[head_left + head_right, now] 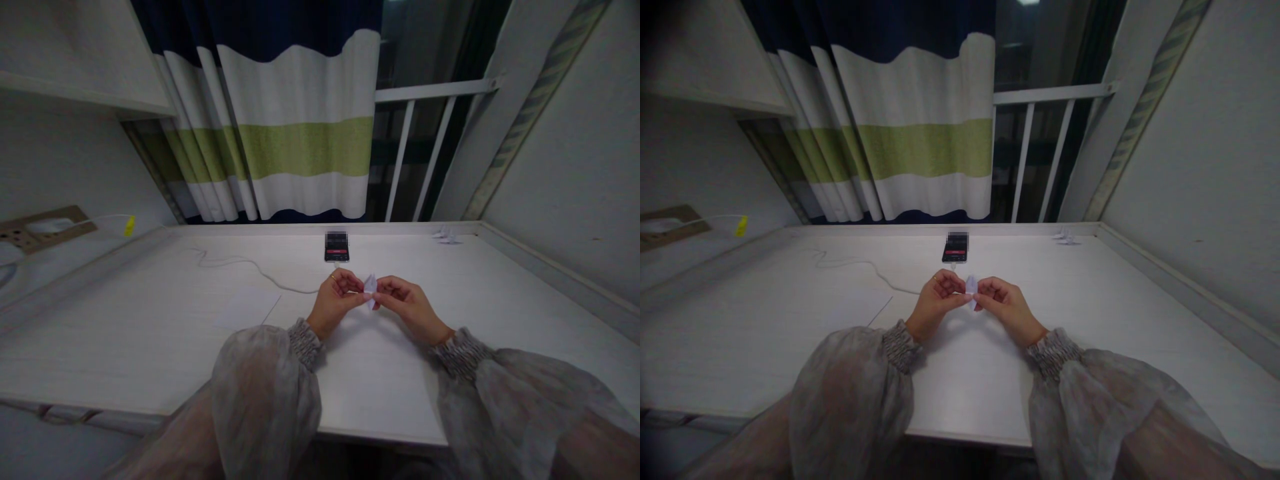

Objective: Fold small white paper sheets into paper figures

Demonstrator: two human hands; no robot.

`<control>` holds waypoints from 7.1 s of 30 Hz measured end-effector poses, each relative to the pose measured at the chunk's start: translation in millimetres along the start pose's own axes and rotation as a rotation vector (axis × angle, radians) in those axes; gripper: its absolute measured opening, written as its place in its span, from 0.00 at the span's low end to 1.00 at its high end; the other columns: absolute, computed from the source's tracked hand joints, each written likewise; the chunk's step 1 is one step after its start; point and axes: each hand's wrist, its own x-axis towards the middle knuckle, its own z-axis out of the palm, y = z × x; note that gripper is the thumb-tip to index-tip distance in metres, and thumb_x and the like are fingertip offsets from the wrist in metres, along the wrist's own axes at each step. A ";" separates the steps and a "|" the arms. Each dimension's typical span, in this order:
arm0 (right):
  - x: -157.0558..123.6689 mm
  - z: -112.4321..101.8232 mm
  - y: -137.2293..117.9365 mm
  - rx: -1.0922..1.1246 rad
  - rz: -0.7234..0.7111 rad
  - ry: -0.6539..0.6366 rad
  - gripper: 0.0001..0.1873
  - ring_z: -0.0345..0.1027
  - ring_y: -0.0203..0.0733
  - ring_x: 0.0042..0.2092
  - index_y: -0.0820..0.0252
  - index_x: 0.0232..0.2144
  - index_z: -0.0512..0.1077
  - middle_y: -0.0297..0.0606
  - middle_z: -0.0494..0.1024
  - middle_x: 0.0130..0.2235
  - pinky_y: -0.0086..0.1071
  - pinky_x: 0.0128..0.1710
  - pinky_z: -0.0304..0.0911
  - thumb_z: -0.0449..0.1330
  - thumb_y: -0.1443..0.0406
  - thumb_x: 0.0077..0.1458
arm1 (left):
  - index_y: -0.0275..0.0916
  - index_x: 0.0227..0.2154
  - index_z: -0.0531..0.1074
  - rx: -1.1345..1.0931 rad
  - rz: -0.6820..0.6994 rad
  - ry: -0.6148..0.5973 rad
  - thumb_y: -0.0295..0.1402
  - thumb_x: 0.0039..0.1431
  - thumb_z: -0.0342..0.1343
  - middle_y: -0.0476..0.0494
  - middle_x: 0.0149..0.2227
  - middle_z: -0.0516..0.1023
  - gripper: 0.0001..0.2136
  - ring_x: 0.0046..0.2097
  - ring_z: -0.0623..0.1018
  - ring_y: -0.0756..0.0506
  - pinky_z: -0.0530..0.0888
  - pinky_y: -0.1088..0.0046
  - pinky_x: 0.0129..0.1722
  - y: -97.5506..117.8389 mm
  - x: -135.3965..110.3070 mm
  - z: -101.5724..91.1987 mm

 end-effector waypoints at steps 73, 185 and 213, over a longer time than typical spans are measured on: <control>2.4 1.7 8.0 -0.083 0.238 -0.074 0.15 0.59 0.30 0.18 0.62 0.18 0.67 0.29 0.69 0.15 0.26 0.21 0.56 0.61 0.55 0.40 | 0.30 0.20 0.71 0.065 -0.369 -0.058 0.39 0.35 0.63 0.46 0.21 0.72 0.15 0.24 0.70 0.52 0.67 0.74 0.29 -9.2 0.1 -5.1; 7.9 1.3 10.4 0.009 0.094 0.082 0.13 0.60 0.31 0.23 0.61 0.24 0.69 0.27 0.67 0.20 0.28 0.25 0.57 0.67 0.62 0.34 | 0.33 0.25 0.69 -0.024 -0.219 0.037 0.31 0.34 0.64 0.52 0.22 0.71 0.14 0.25 0.71 0.54 0.69 0.76 0.29 -12.7 6.1 -5.7; 2.3 -4.5 5.4 0.016 -0.073 -0.036 0.02 0.64 0.33 0.27 0.58 0.24 0.73 0.32 0.70 0.26 0.29 0.29 0.59 0.60 0.68 0.44 | 0.33 0.25 0.71 -0.056 -0.195 -0.089 0.30 0.36 0.63 0.49 0.24 0.73 0.10 0.27 0.73 0.52 0.71 0.71 0.33 -3.1 1.2 -6.6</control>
